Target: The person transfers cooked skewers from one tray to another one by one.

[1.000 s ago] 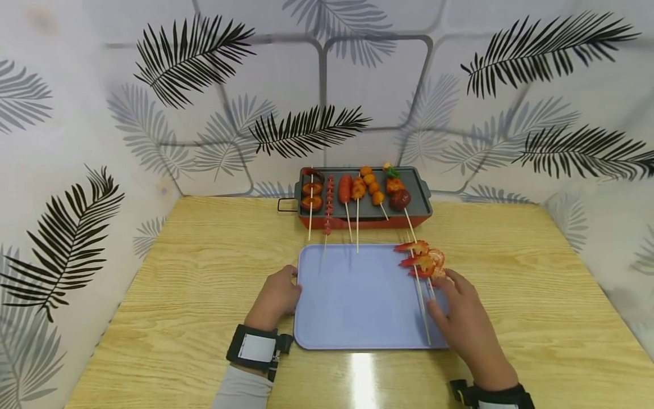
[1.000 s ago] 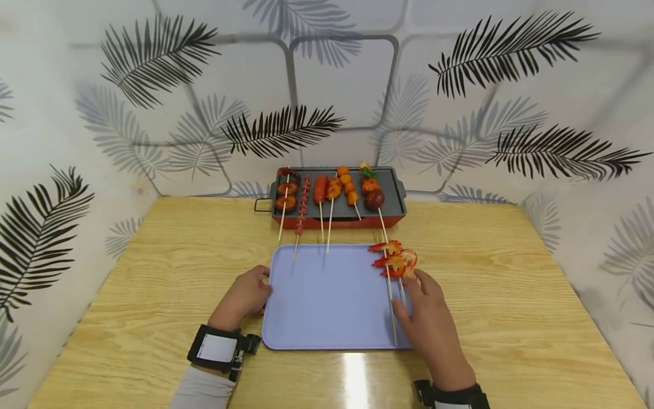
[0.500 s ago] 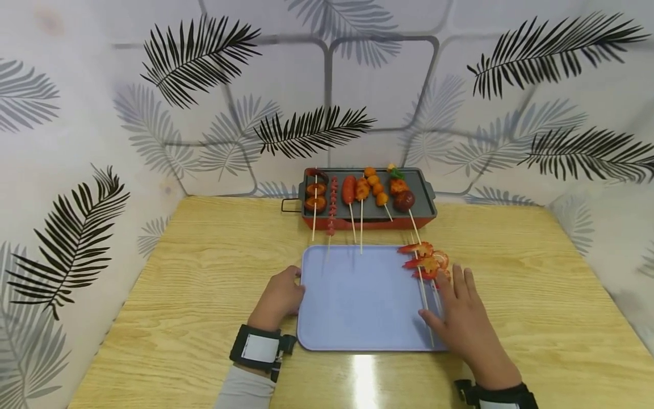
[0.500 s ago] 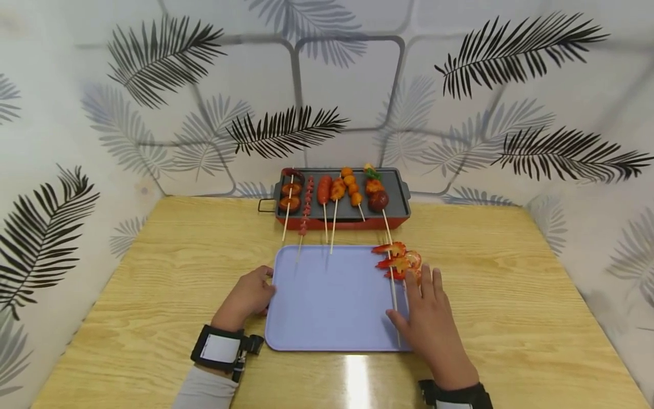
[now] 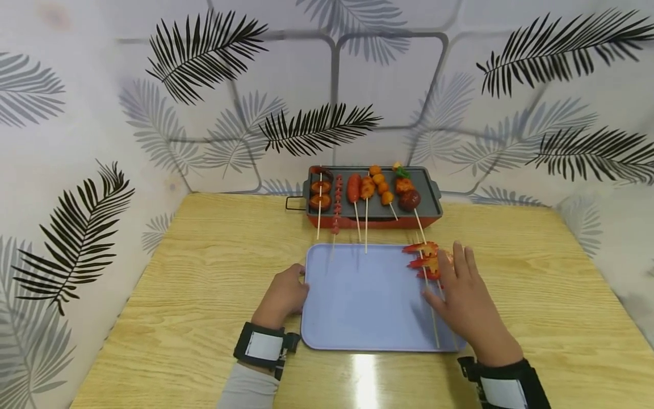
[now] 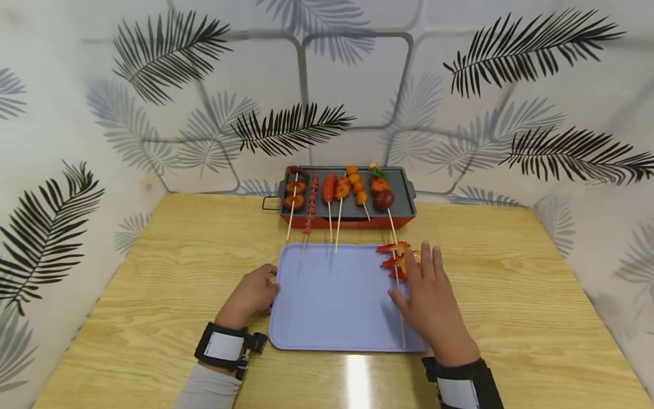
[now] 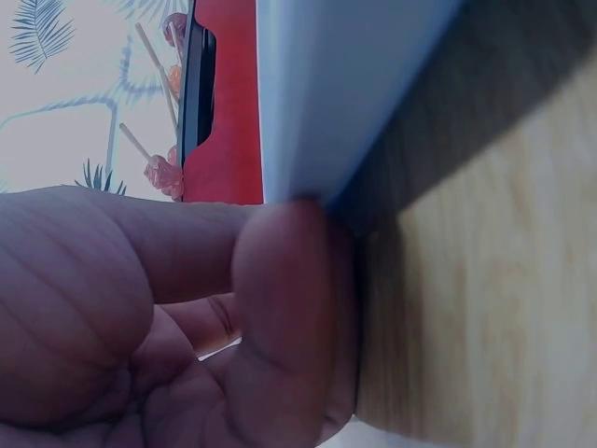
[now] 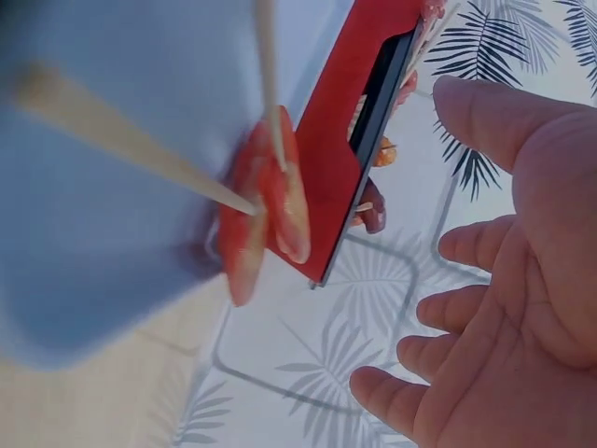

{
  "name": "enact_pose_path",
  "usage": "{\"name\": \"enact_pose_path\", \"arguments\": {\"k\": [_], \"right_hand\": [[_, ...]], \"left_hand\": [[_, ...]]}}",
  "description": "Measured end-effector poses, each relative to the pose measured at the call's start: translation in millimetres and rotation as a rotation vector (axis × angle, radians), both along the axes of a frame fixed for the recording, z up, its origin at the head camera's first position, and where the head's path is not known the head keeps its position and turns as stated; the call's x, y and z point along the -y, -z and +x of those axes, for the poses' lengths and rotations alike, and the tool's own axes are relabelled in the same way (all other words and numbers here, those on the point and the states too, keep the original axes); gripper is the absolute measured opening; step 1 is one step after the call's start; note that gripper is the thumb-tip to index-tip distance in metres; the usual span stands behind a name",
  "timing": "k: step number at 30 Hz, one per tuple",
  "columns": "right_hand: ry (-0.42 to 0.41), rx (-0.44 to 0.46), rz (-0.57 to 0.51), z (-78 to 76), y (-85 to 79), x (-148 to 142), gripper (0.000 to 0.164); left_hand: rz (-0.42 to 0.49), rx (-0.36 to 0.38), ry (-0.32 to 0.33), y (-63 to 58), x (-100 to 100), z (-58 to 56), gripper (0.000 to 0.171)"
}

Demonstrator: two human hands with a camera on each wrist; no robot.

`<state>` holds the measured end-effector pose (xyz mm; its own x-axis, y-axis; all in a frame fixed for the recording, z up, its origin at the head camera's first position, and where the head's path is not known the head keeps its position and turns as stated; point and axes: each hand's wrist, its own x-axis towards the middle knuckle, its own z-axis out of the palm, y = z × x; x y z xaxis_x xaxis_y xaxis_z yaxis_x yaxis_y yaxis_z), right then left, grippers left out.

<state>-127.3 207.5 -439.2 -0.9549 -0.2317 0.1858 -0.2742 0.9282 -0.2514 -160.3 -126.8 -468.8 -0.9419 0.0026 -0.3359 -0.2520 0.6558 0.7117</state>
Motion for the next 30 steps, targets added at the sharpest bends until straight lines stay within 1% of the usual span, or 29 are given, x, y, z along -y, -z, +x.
{"name": "enact_pose_path", "arguments": {"k": [4,8,15,21,26,30], "right_hand": [[-0.012,-0.017,-0.006,-11.1,-6.5,1.4,0.086],[-0.027,-0.028,0.007,-24.4,-8.1,1.7,0.084],[-0.049,-0.043,0.072,-46.4,-13.5,5.7,0.081],[-0.074,-0.022,0.123,-67.5,-17.6,13.9,0.082],[-0.100,-0.003,0.130,-87.0,-14.7,14.6,0.083],[-0.096,0.019,0.147,-97.6,-12.9,13.4,0.082]], "left_hand": [[0.007,0.000,-0.003,-0.9,-0.3,-0.1,0.040],[0.004,0.002,-0.001,-1.5,-0.5,-0.5,0.041],[0.007,0.007,0.006,-0.7,-1.0,-1.5,0.040],[0.010,0.001,0.004,-1.1,0.7,-1.1,0.041],[0.001,-0.020,0.015,-1.3,1.4,-0.4,0.039],[-0.009,-0.038,0.031,-1.0,0.6,-0.1,0.039]]}}
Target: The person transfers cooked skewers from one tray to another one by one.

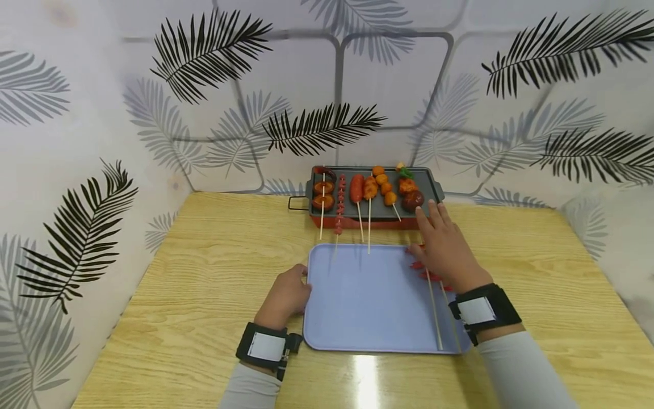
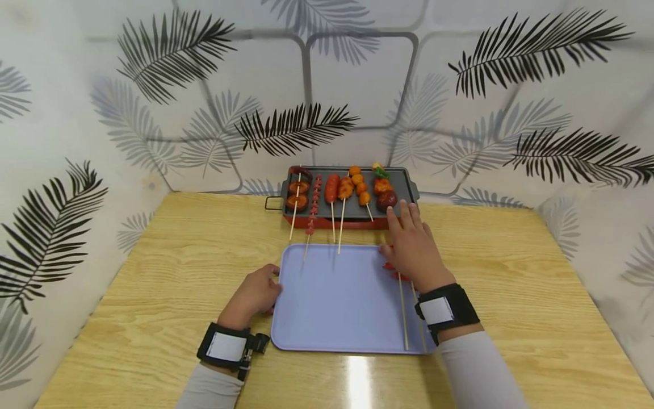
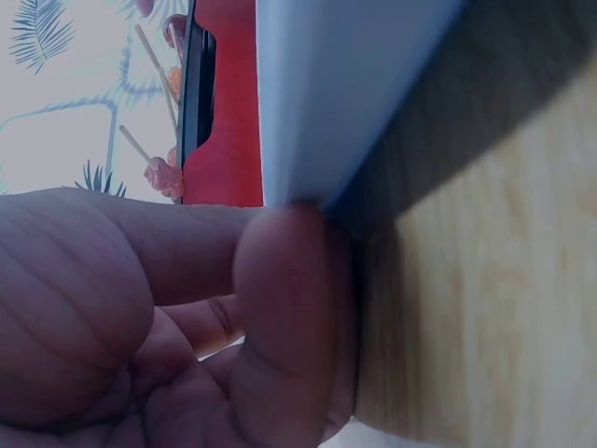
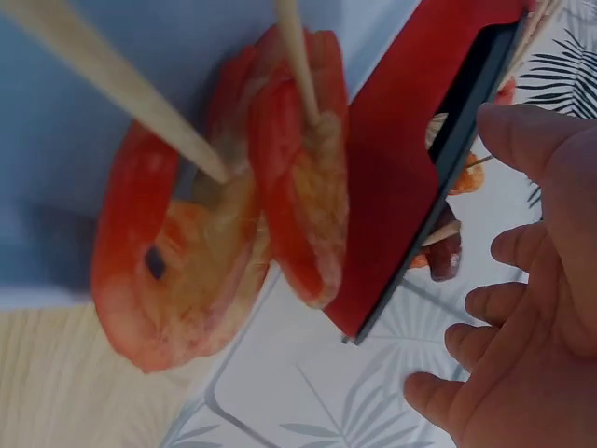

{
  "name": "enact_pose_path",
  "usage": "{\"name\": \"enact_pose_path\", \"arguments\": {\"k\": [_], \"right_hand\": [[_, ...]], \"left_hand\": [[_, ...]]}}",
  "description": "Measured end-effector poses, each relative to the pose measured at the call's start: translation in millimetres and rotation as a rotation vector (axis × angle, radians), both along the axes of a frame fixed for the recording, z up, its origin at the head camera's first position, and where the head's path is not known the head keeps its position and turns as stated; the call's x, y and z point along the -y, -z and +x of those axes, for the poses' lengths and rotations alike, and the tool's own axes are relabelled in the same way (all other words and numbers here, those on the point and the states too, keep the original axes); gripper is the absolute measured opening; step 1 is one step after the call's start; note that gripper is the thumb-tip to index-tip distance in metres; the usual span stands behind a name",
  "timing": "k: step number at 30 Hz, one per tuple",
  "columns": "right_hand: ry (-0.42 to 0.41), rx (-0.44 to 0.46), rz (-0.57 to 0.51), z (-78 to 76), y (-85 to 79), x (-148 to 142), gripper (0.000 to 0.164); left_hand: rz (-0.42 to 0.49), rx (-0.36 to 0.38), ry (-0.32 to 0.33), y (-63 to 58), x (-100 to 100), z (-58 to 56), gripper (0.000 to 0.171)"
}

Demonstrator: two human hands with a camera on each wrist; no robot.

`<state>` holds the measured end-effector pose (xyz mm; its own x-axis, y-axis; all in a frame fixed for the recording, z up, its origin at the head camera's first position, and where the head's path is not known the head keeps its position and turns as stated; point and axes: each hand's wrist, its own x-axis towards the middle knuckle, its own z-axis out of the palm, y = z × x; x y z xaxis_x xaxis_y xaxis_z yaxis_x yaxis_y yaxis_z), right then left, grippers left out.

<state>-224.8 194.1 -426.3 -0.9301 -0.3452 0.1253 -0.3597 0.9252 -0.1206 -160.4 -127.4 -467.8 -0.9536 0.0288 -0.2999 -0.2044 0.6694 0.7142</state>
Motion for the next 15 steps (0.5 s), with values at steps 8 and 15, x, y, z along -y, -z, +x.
{"name": "enact_pose_path", "arguments": {"k": [8,15], "right_hand": [[0.066,0.015,-0.052,-11.3,3.6,1.6,0.064],[0.132,-0.120,-0.203,-23.5,7.8,4.3,0.020]], "left_hand": [[-0.008,0.021,-0.010,-0.3,-1.8,-1.5,0.040],[-0.010,0.024,-0.018,2.6,-1.0,-2.4,0.040]]}}
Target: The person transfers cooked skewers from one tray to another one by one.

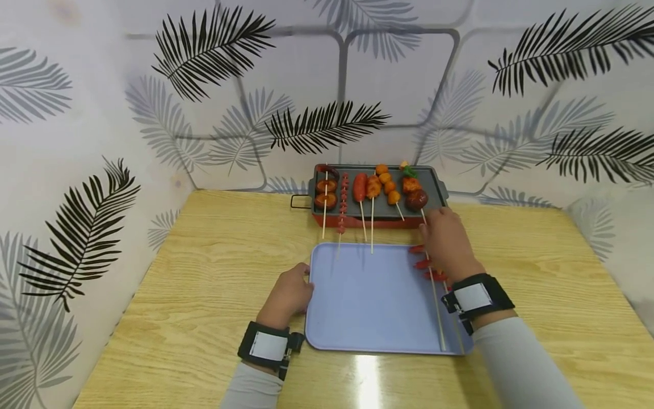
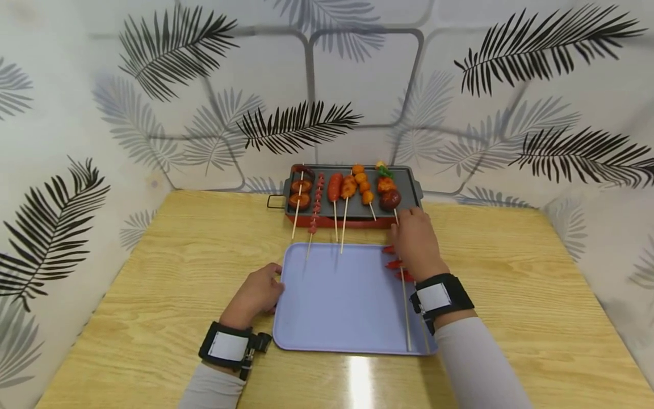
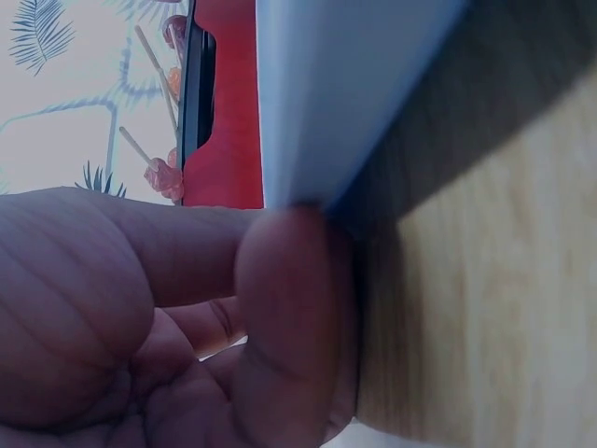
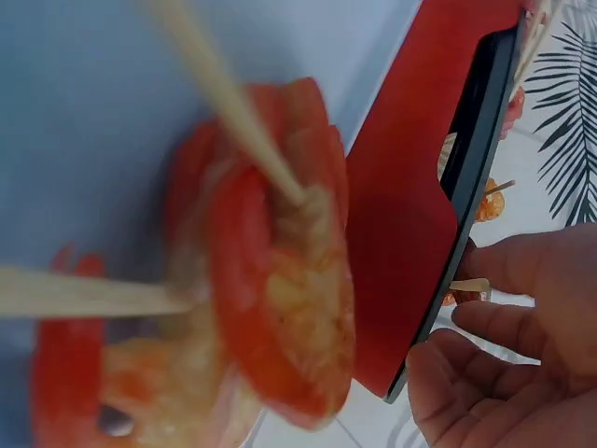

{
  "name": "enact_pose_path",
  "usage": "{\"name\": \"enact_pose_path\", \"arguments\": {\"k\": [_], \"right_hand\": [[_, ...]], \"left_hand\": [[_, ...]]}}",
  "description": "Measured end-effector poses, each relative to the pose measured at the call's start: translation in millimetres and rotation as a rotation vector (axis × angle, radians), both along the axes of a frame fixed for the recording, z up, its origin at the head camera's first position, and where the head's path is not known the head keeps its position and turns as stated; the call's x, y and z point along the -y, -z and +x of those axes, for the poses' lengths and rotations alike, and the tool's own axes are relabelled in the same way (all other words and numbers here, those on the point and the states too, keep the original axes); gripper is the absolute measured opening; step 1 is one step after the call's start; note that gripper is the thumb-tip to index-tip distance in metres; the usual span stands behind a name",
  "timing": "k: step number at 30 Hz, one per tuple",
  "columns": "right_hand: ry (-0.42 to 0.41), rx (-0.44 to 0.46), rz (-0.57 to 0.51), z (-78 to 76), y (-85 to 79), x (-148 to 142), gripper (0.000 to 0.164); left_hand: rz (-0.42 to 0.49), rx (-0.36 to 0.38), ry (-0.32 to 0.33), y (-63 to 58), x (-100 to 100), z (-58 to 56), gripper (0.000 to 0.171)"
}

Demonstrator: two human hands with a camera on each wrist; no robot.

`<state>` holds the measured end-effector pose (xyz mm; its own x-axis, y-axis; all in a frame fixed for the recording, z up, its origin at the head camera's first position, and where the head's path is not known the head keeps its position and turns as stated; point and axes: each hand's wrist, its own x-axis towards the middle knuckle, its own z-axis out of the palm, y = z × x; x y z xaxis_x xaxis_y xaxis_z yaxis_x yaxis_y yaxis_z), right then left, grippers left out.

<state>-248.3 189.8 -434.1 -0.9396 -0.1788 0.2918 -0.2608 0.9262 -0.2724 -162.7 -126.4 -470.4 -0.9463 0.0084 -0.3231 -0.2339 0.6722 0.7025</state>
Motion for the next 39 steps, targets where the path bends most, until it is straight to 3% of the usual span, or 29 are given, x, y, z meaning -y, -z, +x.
{"name": "enact_pose_path", "arguments": {"k": [4,14,20,26,33,39], "right_hand": [[0.023,0.010,-0.033,-6.4,-3.6,1.7,0.013],[0.058,0.129,-0.029,-12.9,-19.1,9.8,0.016],[0.128,0.232,0.071,-16.5,-29.2,15.0,0.010],[0.127,0.299,0.112,-19.4,-37.3,21.1,0.005],[0.127,0.343,0.148,-25.9,-39.5,23.6,0.010],[0.141,0.376,0.118,-29.3,-38.1,21.9,0.011]], "left_hand": [[-0.002,-0.006,0.001,-0.7,0.4,0.2,0.040],[-0.007,-0.022,0.013,-1.2,1.7,0.2,0.040],[-0.006,-0.016,0.012,-0.6,1.7,0.3,0.040],[-0.006,-0.027,0.016,0.1,2.3,0.5,0.039],[-0.012,-0.030,0.016,-0.6,2.2,0.7,0.040],[-0.029,-0.048,0.026,-0.9,2.2,1.0,0.039]]}}
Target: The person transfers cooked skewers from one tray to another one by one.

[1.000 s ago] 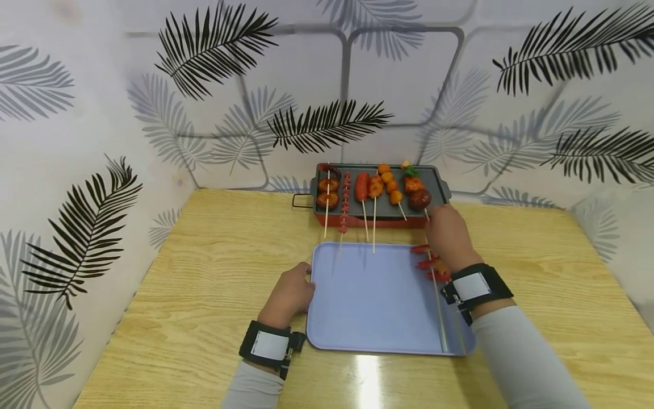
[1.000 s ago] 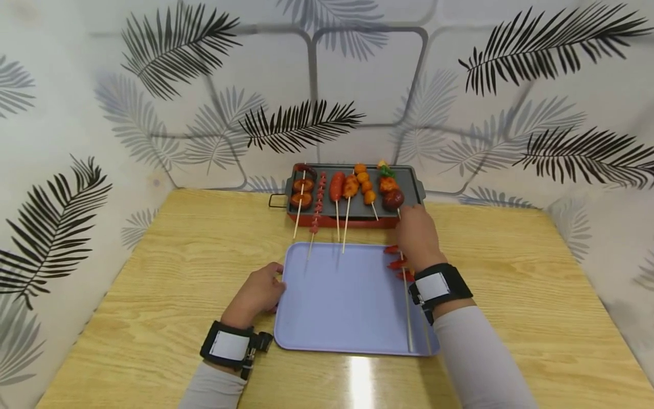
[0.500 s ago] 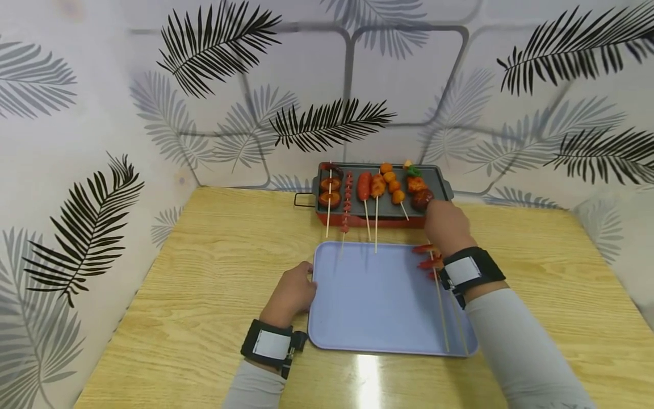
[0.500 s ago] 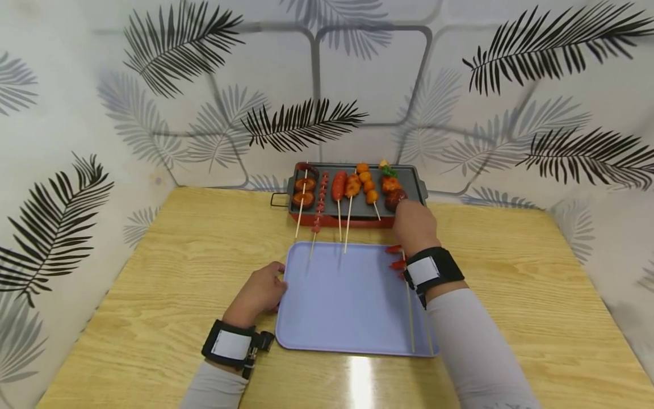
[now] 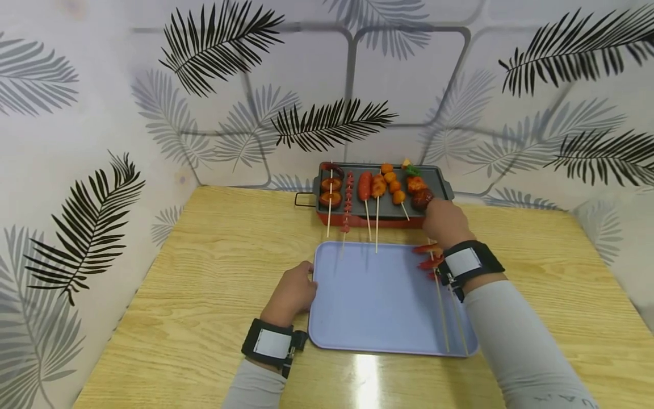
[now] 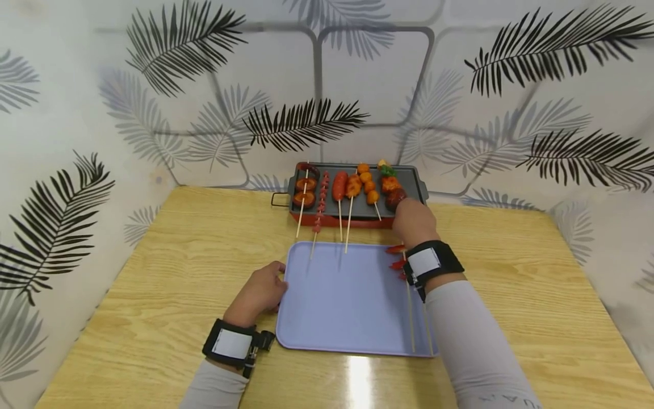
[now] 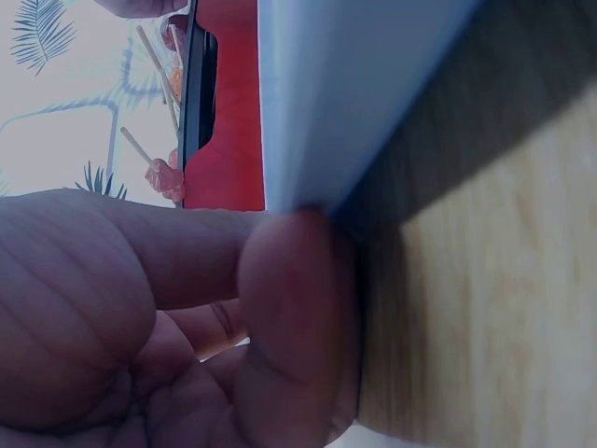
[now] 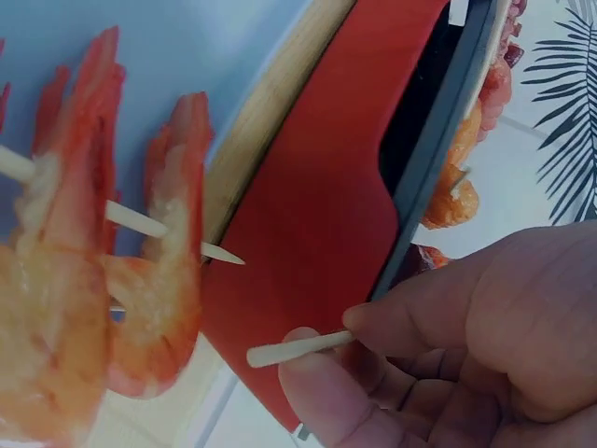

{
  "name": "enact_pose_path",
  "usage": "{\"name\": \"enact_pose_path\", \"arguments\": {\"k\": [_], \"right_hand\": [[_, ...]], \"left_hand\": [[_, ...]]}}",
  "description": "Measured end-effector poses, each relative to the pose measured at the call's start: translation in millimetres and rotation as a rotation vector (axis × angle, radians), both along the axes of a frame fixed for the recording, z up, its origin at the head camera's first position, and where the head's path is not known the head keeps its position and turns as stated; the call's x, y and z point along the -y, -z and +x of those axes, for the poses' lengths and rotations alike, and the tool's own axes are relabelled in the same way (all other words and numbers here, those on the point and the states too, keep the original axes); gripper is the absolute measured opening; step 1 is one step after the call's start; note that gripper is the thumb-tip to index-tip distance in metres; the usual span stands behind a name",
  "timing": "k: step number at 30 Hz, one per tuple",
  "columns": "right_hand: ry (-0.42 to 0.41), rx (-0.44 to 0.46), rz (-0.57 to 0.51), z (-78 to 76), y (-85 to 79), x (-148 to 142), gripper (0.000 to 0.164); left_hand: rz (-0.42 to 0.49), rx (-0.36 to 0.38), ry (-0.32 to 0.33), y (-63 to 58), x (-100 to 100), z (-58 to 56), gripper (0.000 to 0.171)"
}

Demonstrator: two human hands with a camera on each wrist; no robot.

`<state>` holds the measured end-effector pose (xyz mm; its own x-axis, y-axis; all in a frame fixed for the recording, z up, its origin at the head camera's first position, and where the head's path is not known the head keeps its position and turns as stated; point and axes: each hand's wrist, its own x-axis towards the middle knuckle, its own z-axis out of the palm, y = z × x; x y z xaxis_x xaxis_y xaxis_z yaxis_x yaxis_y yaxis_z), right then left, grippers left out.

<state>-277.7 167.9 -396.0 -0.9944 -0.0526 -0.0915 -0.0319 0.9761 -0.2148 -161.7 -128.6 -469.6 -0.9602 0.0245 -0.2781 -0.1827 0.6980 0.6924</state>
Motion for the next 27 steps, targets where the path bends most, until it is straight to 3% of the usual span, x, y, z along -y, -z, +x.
{"name": "enact_pose_path", "arguments": {"k": [8,14,22,27], "right_hand": [[0.003,-0.012,-0.043,4.0,2.5,-2.8,0.019],[0.015,-0.079,-0.126,12.4,8.1,-9.1,0.028],[0.004,-0.136,-0.293,27.9,13.7,-17.8,0.016],[-0.021,-0.114,-0.397,43.8,10.7,-22.6,0.016]], "left_hand": [[0.031,0.019,-0.012,-1.3,-1.4,-0.3,0.039],[0.032,0.021,-0.010,-1.0,-0.9,-0.9,0.038],[0.012,0.023,-0.010,-1.6,-0.9,-1.8,0.039],[0.003,0.020,-0.009,-1.7,-1.1,-1.2,0.040]]}}
